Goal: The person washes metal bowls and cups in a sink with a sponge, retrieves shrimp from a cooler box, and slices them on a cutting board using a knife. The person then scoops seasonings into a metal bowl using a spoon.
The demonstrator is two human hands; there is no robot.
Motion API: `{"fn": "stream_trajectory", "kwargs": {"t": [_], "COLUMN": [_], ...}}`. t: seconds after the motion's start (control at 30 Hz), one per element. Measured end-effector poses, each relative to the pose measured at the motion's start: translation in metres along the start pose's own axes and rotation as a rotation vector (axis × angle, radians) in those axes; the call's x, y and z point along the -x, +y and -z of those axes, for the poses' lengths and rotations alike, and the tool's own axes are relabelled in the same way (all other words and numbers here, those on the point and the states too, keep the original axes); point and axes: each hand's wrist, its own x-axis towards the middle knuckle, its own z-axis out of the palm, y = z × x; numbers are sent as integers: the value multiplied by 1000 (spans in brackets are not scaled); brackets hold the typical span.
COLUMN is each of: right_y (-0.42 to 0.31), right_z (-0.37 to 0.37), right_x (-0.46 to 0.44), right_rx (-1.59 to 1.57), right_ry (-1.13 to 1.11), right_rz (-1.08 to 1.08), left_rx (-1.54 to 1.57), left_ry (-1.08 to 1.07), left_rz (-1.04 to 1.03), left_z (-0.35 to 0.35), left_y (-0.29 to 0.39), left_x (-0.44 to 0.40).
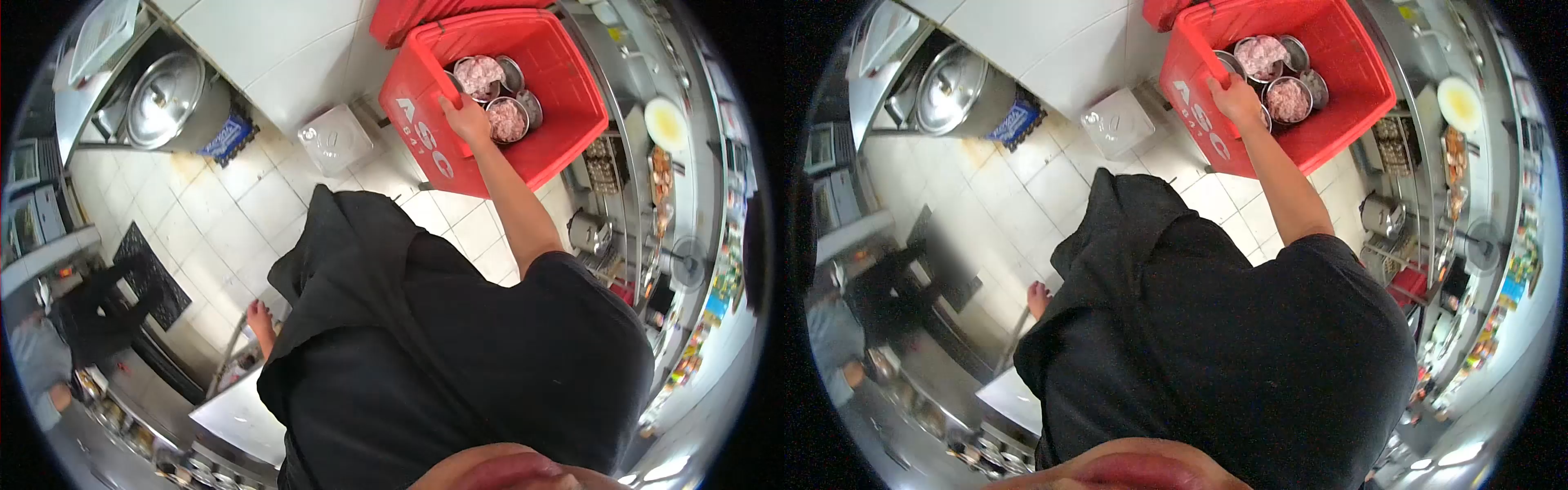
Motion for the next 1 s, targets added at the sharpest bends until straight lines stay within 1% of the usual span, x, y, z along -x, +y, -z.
{"fn": "stream_trajectory", "kwargs": {"t": [0.03, 0.07, 0.1, 0.17, 0.2, 0.27, 0.3, 0.37, 0.43, 0.47, 0.53, 0.63, 0.67, 0.77, 0.87, 0.9, 0.97, 1.0], "right_y": [2, 3, 5, 8, 8, 7, 8, 11, 15, 15, 16, 21, 22, 32, 77, 98, 163, 202], "right_z": [0, -1, -7, -23, -30, -41, -43, -46, -48, -49, -48, -44, -45, -29, -6, 8, 28, 58], "right_x": [10, 13, 19, 37, 44, 51, 52, 46, 37, 35, 41, 39, 37, 36, 18, 23, 64, 102], "right_rx": [26, 18, 48, 137, 219, 390, 340, 235, 202, 188, 144, 134, 131, -119, -561, -745, -1119, -1123], "right_ry": [14, -1, 98, 283, 406, 654, 637, 600, 648, 661, 640, 598, 625, 499, 229, 220, 179, 233], "right_rz": [3, 49, 109, 225, 260, 334, 314, 294, 315, 310, 295, 272, 274, 306, 500, 516, 530, 506], "left_rx": [-38, -53, -75, -268, -248, -371, -423, -355, -290, -270, -253, -251, -244, -214, -169, -120, -30, -15], "left_ry": [-38, -91, -149, -261, -393, -424, -429, -456, -434, -442, -462, -495, -506, -506, -525, -534, -547, -527], "left_rz": [-1, -26, -49, -95, -119, -224, -280, -449, -391, -447, -515, -580, -604, -663, -733, -760, -803, -833], "left_z": [3, -2, -8, -23, -27, -46, -52, -69, -91, -104, -129, -170, -185, -235, -287, -308, -348, -371], "left_y": [-8, -7, -7, -2, 14, 62, 76, 108, 173, 195, 227, 266, 275, 297, 305, 309, 311, 316], "left_x": [-19, -32, -43, -70, -80, -89, -99, -128, -104, -103, -86, -31, -11, 66, 127, 146, 183, 205]}}
